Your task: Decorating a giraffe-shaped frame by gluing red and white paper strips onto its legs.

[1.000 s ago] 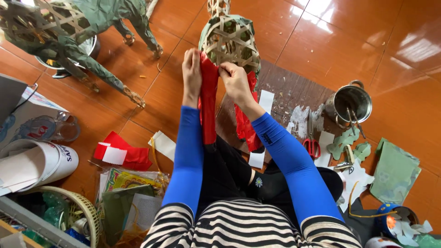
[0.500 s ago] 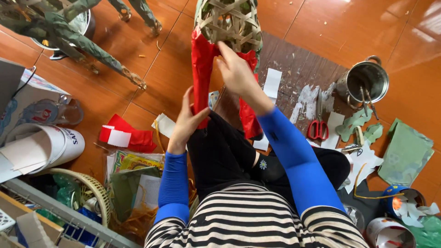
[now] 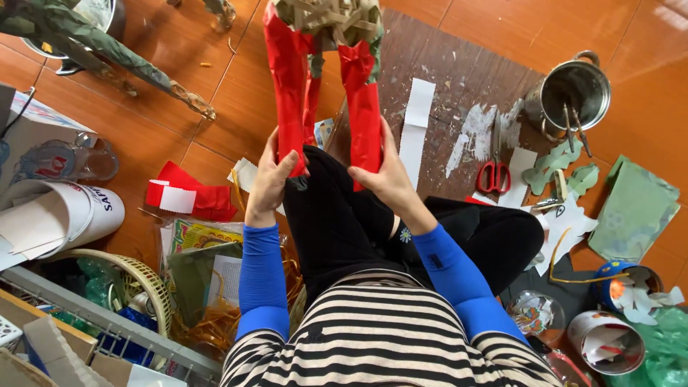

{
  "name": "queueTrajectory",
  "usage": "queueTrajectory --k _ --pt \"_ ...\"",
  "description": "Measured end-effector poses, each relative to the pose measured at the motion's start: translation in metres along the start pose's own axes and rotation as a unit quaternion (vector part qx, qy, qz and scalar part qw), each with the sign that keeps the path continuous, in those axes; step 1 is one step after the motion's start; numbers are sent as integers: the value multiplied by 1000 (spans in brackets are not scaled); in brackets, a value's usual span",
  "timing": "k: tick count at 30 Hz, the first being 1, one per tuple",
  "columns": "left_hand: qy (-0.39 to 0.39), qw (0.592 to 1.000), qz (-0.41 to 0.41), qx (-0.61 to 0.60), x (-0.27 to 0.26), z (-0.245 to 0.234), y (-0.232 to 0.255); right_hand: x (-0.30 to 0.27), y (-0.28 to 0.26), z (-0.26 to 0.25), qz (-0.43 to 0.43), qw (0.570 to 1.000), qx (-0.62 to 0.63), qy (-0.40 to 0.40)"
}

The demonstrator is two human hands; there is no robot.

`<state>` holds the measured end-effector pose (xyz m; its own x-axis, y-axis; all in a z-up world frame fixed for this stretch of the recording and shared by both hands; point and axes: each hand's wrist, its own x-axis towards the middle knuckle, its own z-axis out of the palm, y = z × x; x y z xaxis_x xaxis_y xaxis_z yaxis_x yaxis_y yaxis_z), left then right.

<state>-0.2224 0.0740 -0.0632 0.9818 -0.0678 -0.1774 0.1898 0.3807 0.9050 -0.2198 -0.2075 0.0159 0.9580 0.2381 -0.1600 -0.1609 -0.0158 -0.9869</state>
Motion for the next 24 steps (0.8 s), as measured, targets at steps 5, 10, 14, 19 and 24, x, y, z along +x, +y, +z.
queueTrajectory --k 5,10,14,19,24 --pt "8 999 43 -6 6 -31 -39 3 34 -2 -74 995 45 -46" --pt "87 985 -19 -150 -13 -11 -34 -10 114 -77 -21 985 141 -97" --pt "-30 957 -201 -207 -18 -34 -132 -28 234 -154 184 948 -250 68" --pt "-119 955 -257 84 -10 80 -282 -54 280 -173 194 926 -286 152" --pt "-144 654 -73 739 37 155 -330 -29 217 -255 104 919 -314 215"
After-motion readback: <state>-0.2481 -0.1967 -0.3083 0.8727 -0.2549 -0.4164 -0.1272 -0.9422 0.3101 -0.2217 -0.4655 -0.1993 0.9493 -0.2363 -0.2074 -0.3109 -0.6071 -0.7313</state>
